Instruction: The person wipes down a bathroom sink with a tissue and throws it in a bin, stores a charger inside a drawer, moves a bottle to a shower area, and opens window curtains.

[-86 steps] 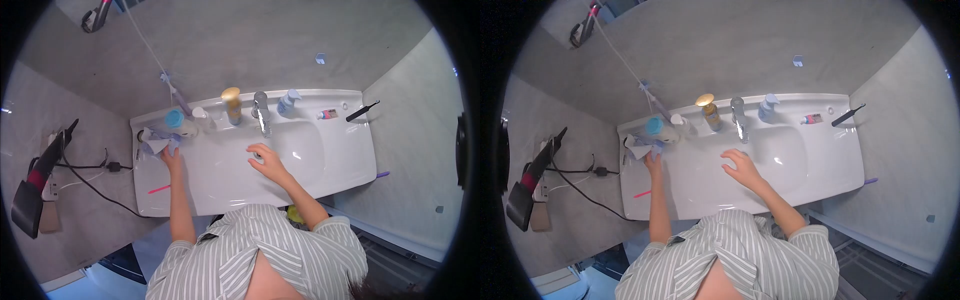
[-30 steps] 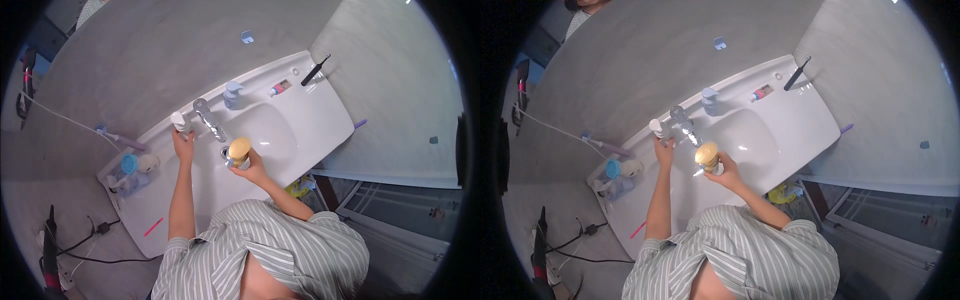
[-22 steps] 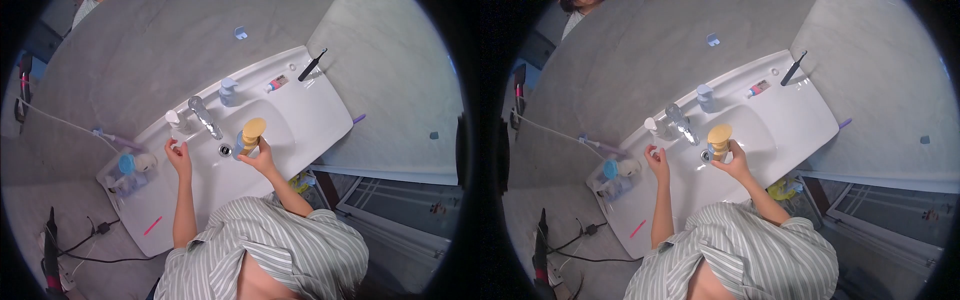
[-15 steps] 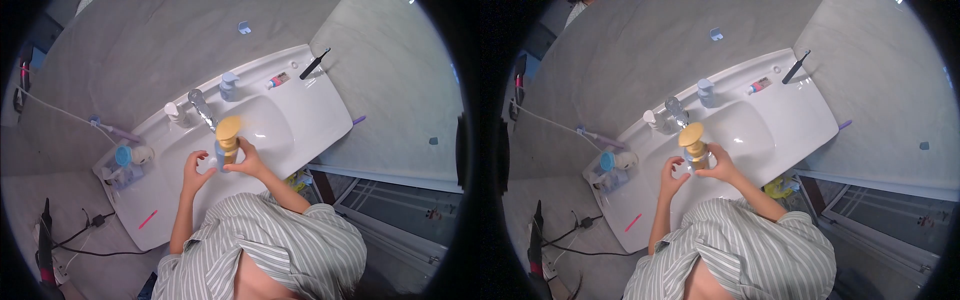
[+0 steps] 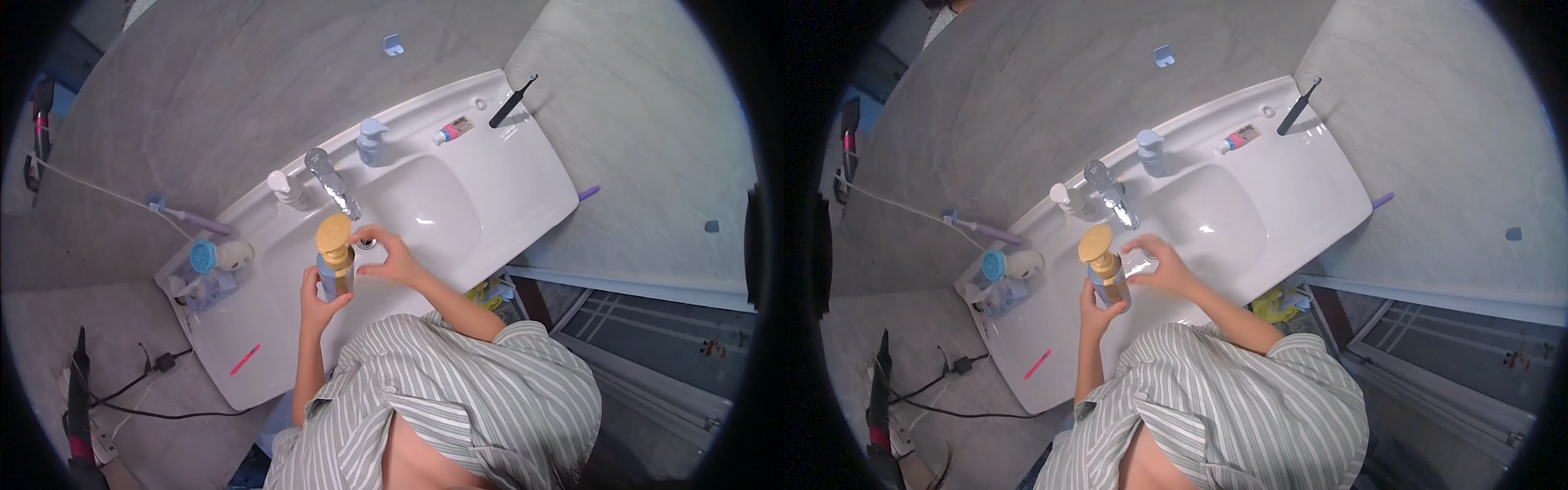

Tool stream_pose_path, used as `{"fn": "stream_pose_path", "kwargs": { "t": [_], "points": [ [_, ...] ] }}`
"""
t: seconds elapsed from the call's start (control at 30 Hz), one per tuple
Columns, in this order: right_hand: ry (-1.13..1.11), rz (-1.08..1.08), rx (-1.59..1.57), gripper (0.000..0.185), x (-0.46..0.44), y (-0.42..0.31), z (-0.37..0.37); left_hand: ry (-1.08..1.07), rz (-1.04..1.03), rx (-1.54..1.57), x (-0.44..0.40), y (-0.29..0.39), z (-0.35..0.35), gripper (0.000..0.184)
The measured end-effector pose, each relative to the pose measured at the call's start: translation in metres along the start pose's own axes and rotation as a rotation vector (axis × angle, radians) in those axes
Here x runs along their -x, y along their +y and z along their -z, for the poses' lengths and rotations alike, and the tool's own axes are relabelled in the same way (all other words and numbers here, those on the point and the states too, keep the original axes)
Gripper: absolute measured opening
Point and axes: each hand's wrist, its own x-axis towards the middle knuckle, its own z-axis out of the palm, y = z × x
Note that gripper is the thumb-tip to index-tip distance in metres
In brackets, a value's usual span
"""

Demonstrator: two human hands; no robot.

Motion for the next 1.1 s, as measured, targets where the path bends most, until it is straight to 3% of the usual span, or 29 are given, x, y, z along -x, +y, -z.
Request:
{"fn": "stream_pose_path", "kwargs": {
  "t": [0.2, 0.27, 0.37, 0.5, 0.57, 0.7, 0.77, 0.83, 0.9, 0.97, 1.0, 1.07, 1.1],
  "points": [
    [0.573, -0.139, 0.304, 0.049, -0.067, 0.054, 0.069, 0.042, 0.048, 0.081, 0.011, -0.005, -0.008, 0.068],
    [0.714, 0.0, 0.418, 0.053, -0.103, 0.094, 0.08, 0.052, 0.08, 0.152, 0.014, -0.004, -0.013, 0.071],
    [0.671, -0.087, 0.605, 0.059, -0.142, 0.13, 0.081, 0.022, 0.047, 0.093, 0.013, -0.004, -0.015, 0.073],
    [0.537, -0.203, 0.662, 0.06, -0.15, 0.124, 0.079, 0.005, 0.022, 0.039, 0.013, 0.008, -0.017, 0.074],
    [0.548, -0.131, 0.318, 0.059, -0.138, 0.123, 0.079, 0.037, 0.029, 0.11, 0.018, 0.016, -0.019, 0.075],
    [0.705, -0.093, 0.251, 0.052, -0.067, 0.095, 0.097, -0.083, 0.124, 0.137, 0.041, -0.021, -0.02, 0.072],
    [0.83, -0.019, -0.017, 0.047, -0.014, 0.066, 0.124, -0.099, 0.101, 0.272, 0.05, -0.033, -0.022, 0.072],
    [1.067, -0.009, 0.06, 0.043, 0.063, 0.028, 0.165, -0.199, 0.13, 0.301, 0.057, -0.03, -0.02, 0.074],
    [1.419, 0.265, -0.145, 0.039, 0.143, -0.018, 0.184, -0.305, 0.111, 0.347, 0.058, -0.029, -0.02, 0.076],
    [1.685, 0.226, -0.011, 0.034, 0.234, -0.034, 0.198, -0.356, 0.111, 0.391, 0.061, -0.029, -0.025, 0.075],
    [1.713, 0.22, 0.017, 0.034, 0.273, -0.035, 0.193, -0.378, 0.104, 0.383, 0.06, -0.03, -0.027, 0.074],
    [1.633, -0.08, 0.25, 0.032, 0.345, -0.022, 0.172, -0.427, 0.051, 0.37, 0.055, -0.031, -0.036, 0.075],
    [1.727, -0.072, 0.141, 0.032, 0.385, -0.009, 0.164, -0.449, 0.047, 0.367, 0.054, -0.027, -0.042, 0.075]
  ]
}}
